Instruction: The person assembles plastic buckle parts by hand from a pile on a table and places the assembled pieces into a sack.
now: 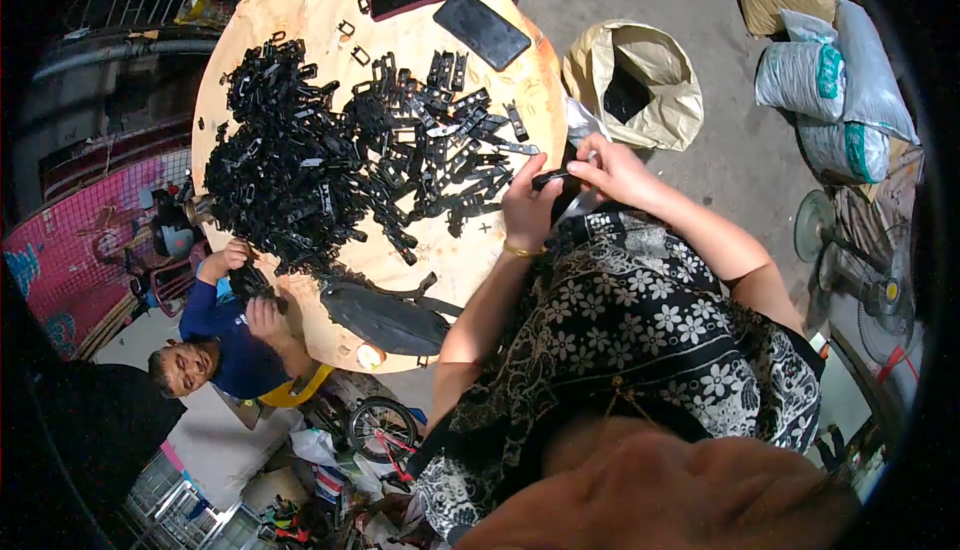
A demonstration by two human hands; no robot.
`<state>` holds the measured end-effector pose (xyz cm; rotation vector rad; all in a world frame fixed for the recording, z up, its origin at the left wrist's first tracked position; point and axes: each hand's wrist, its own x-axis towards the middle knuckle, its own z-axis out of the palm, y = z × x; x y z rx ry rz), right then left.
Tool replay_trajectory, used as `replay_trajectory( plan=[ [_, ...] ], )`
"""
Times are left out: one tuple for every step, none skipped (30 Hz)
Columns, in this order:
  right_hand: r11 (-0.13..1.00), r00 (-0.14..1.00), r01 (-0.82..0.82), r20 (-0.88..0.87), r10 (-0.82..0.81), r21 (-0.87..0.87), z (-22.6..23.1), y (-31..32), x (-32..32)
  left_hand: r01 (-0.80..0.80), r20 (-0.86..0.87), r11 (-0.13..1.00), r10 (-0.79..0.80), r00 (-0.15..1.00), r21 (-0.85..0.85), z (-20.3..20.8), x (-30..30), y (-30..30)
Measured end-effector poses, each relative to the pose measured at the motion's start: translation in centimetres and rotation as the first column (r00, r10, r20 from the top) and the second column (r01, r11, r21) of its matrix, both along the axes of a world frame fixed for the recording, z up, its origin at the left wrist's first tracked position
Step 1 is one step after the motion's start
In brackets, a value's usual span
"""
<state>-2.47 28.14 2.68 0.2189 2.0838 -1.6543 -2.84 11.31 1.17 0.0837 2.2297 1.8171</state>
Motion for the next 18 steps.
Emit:
replay_trajectory(
  plan=[
    [0.965, 0.975, -0.012, -0.213, 0.070, 0.261, -0.9, 0.6, 0.3, -0.006, 0.032, 1.000, 0.006, 0.999, -0.021, -0.2, 0.1, -0.1],
    [0.965, 0.974, -0.010, -0.214, 0.068, 0.262, -1.5, 1.1, 0.4, -0.010, 0.063, 0.999, 0.013, 0.998, -0.042, -0.5, 0.1, -0.2],
    [0.994, 0.968, -0.088, -0.230, 0.100, 0.062, -2.1, 1.4, 0.7, 0.015, 0.098, 0.999, -0.018, 0.995, 0.030, -1.0, 0.5, -0.3],
    [0.977, 0.959, -0.164, -0.253, 0.126, -0.139, -2.8, 1.5, 1.0, 0.022, 0.101, 0.999, -0.025, 0.995, 0.031, -1.6, 0.8, -0.3],
    [0.930, 0.988, -0.059, -0.152, 0.003, -0.362, -3.8, 1.2, 1.5, 0.045, 0.140, 0.993, -0.061, 0.988, 0.113, -2.2, 1.1, -0.1],
    [0.931, 0.989, -0.046, -0.147, -0.008, -0.361, -4.0, 1.4, 1.9, 0.068, 0.177, 0.978, -0.104, 0.979, 0.195, -2.2, 1.1, 0.1],
    [0.929, 0.999, 0.021, -0.018, -0.030, -0.369, -4.2, 1.8, 2.4, 0.058, 0.326, 0.956, -0.155, 0.933, 0.288, -1.8, 1.3, 0.4],
    [0.926, 0.992, 0.090, 0.112, -0.052, -0.368, -4.3, 2.3, 2.9, 0.071, 0.330, 0.954, -0.171, 0.928, 0.292, -2.1, 1.4, 0.7],
    [0.919, 0.992, 0.106, 0.109, -0.069, -0.380, -4.3, 2.3, 3.4, 0.116, 0.354, 0.957, -0.208, 0.912, 0.265, -2.3, 1.6, 0.9],
    [0.909, 0.985, 0.149, 0.135, -0.104, -0.388, -5.1, 2.4, 4.3, 0.167, 0.378, 0.955, -0.253, 0.891, 0.245, -2.8, 1.8, 1.2],
    [0.916, 0.985, 0.148, 0.138, -0.103, -0.372, -6.6, 2.5, 5.1, 0.146, 0.388, 0.959, -0.235, 0.891, 0.244, -4.0, 2.6, 1.4],
    [0.925, 0.985, 0.143, 0.143, -0.098, -0.351, -7.3, 3.1, 5.7, 0.166, 0.391, 0.952, -0.260, 0.883, 0.259, -4.3, 3.2, 2.0],
    [0.951, 0.983, 0.155, 0.139, -0.121, -0.267, -7.9, 3.6, 6.4, 0.230, 0.217, 0.972, -0.235, 0.948, 0.049, -4.6, 3.6, 2.6],
    [0.958, 0.982, 0.176, 0.107, -0.155, -0.225, -8.7, 4.1, 6.5, 0.238, 0.024, 0.957, -0.237, 0.971, -0.167, -5.0, 3.8, 3.2],
    [0.968, 0.977, 0.211, 0.005, -0.212, -0.139, -10.1, 4.7, 6.1, 0.221, -0.136, 0.892, -0.294, 0.946, -0.394, -7.1, 3.7, 2.7],
    [0.965, 0.961, 0.258, -0.093, -0.262, -0.051, -12.4, 5.9, 5.9, 0.285, 0.114, 0.715, -0.278, 0.954, -0.639, -7.4, 3.5, 3.8],
    [0.946, 0.948, 0.318, 0.025, -0.317, -0.061, -15.0, 7.1, 5.3, 0.236, 0.000, 0.736, -0.306, 0.952, -0.635, -9.3, 3.6, 3.7],
    [0.947, 0.946, 0.320, -0.056, -0.319, 0.013, -17.2, 7.9, 4.4, 0.186, -0.110, 0.754, -0.325, 0.939, -0.630, -11.4, 4.2, 3.1]
  ],
)
